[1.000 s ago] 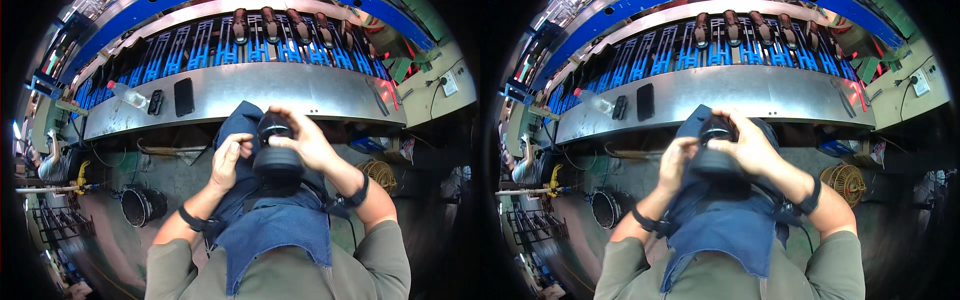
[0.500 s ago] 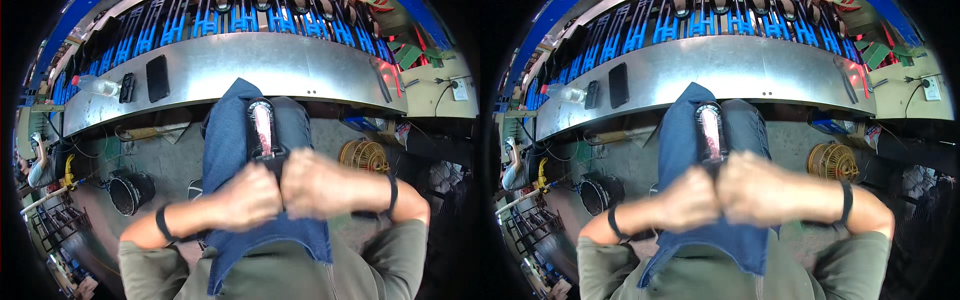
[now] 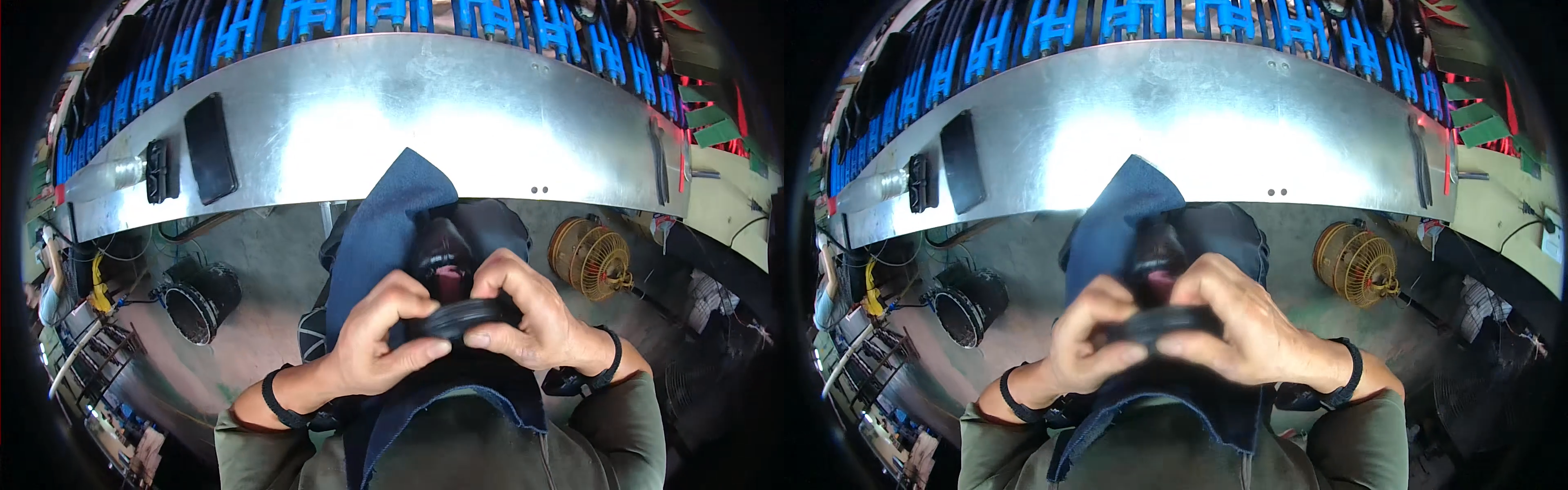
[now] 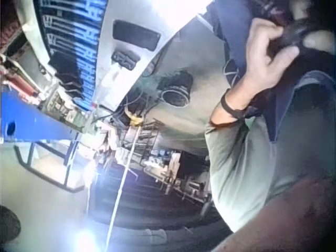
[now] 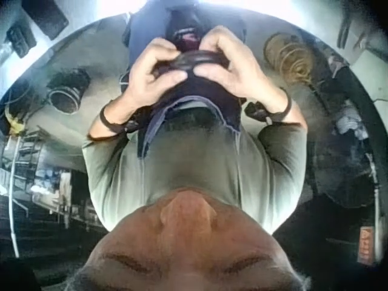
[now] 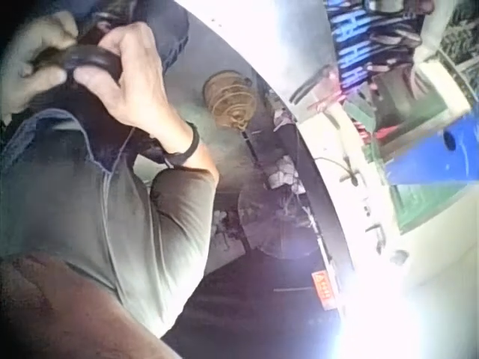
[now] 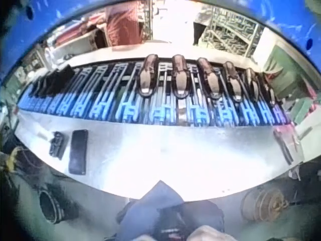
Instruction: Manually assemble shoe components at an industrial conveyor station, checking fit and placing them on the track.
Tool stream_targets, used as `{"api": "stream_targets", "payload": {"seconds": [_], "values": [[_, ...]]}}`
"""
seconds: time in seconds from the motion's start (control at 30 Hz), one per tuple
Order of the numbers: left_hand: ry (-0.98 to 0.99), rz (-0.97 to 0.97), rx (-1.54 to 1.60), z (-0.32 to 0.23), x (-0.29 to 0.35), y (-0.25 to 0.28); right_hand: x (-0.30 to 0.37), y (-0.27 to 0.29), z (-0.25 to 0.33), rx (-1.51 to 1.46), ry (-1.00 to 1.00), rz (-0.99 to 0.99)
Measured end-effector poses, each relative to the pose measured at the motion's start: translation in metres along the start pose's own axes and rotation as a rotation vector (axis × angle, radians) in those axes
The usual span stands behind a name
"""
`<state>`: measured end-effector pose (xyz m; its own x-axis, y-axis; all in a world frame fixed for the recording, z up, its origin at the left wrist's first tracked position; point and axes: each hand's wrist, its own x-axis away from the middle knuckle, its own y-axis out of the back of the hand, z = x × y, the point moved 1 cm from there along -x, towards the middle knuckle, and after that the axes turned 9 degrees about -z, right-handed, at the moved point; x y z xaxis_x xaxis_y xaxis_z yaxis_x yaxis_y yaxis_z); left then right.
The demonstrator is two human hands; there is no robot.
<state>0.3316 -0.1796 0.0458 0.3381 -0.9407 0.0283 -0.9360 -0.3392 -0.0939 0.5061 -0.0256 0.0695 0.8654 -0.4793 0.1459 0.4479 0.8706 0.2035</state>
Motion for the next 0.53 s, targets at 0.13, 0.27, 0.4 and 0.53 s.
{"api": "stream_targets", "payload": {"seconds": [0.13, 0.27, 0.4, 0.53], "values": [[0.236, -0.012, -0.037, 0.014, -0.024, 0.005, -0.022, -0.002, -0.02, 0.135, -0.054, -0.078], [0.24, -0.002, -0.146, 0.02, -0.036, 0.009, -0.029, -0.004, -0.03, 0.182, -0.106, -0.067], [-0.085, 0.126, -0.624, 0.014, -0.055, 0.019, -0.033, -0.001, -0.028, 0.274, -0.16, -0.201], [0.015, 0.205, -0.305, 0.011, -0.044, 0.016, -0.016, -0.01, -0.047, -0.332, -0.261, -0.248]]}}
